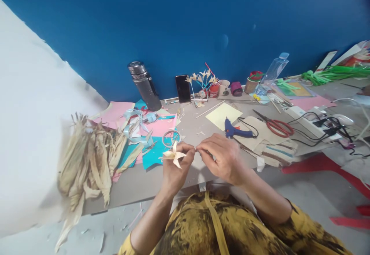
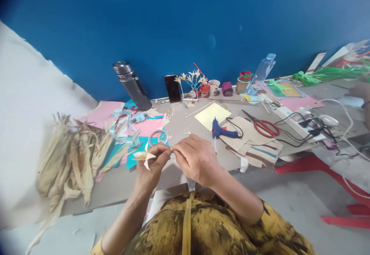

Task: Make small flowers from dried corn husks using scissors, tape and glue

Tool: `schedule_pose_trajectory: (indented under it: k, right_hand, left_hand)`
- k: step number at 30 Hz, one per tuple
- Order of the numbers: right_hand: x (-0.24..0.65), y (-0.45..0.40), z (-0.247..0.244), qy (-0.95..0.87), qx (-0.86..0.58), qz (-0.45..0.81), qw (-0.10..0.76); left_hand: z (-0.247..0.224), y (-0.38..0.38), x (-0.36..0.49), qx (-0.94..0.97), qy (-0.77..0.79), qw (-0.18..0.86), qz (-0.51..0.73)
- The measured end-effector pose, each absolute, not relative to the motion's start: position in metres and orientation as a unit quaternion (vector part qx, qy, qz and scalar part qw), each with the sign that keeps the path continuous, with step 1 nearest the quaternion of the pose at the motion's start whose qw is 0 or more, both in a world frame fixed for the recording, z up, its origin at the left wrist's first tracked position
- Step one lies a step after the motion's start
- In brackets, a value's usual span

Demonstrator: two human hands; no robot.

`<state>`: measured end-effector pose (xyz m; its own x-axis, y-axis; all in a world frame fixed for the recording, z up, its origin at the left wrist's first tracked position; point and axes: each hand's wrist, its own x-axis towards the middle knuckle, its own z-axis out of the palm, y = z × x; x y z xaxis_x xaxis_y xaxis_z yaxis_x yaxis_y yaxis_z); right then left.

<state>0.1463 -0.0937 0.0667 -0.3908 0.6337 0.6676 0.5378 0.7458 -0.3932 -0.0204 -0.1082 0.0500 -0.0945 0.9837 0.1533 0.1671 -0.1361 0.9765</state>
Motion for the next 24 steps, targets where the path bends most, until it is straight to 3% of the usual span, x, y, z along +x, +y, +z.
schedule_pose_trajectory:
  k: [5, 14, 24]
  right_hand:
    - [0.149, -0.092, 0.071, -0.848, -0.357, 0.021, 0.391]
    - [0.143, -0.093, 0.073, -0.825, -0.375, 0.033, 0.421]
    - [0.135, -0.097, 0.059, -0.726, -0.425, 0.275, 0.466]
  left_hand:
    - [0.051, -0.11, -0.019, 0.592, 0.52, 0.34, 0.514]
    - [0.057, -0.116, -0.018, 0.637, 0.533, 0.254, 0.495]
    - [0.062, -0.12, -0.02, 0.603, 0.538, 0.313, 0.498]
